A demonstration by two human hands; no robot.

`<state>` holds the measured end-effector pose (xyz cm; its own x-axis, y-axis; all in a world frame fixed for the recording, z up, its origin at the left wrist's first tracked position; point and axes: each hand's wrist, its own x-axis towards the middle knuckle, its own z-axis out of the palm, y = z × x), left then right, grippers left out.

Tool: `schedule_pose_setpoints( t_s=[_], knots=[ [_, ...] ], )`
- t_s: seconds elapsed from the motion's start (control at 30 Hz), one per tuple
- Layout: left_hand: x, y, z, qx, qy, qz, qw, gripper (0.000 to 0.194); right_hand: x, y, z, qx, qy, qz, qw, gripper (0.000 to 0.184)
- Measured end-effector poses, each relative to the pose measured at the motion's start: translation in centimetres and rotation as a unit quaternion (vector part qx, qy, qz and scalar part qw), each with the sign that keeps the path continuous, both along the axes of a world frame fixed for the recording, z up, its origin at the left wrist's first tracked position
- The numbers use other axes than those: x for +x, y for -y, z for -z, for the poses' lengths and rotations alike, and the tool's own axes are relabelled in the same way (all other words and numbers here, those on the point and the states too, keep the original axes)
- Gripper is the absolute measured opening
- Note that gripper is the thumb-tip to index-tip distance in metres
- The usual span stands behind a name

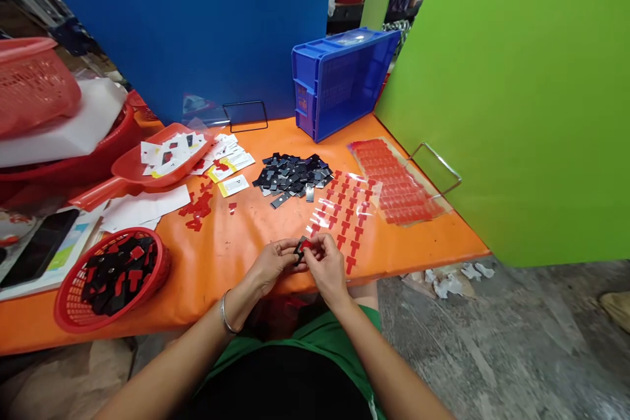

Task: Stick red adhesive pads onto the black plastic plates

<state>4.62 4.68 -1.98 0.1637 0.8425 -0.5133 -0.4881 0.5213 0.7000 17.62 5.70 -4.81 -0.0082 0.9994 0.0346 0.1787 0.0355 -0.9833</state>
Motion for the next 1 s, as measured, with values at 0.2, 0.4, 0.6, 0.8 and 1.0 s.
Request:
schedule_pose_setpoints(
  t_s=[0.2,0.4,0.6,0.8,1.0],
  knots=[
    [-0.21,-0.05,0.60,0.009,0.008,0.009,1.000,0.030,-0.22,0.18,-0.15,-0.001,0.015,0.000,1.000,0.015],
    [-0.33,-0.06,0.80,0.013,0.010,0.016,1.000,0.029,-0.42,0.24,-0.58,0.000,0.014,-0.002,1.000,0.016],
    [-0.37,-0.03,0.86,0.018,0.013,0.015,1.000,0.030,-0.52,0.24,-0.48,0.001,0.018,-0.003,1.000,0.015],
    [-0.38,-0.01,0.92,0.017,0.015,0.013,1.000,0.029,-0.59,0.25,-0.37,0.001,0.022,-0.004,1.000,0.014],
    [-0.36,0.01,1.03,0.023,0.012,0.013,1.000,0.029,-0.70,0.36,-0.28,0.000,0.029,-0.003,1.000,0.012]
  ],
)
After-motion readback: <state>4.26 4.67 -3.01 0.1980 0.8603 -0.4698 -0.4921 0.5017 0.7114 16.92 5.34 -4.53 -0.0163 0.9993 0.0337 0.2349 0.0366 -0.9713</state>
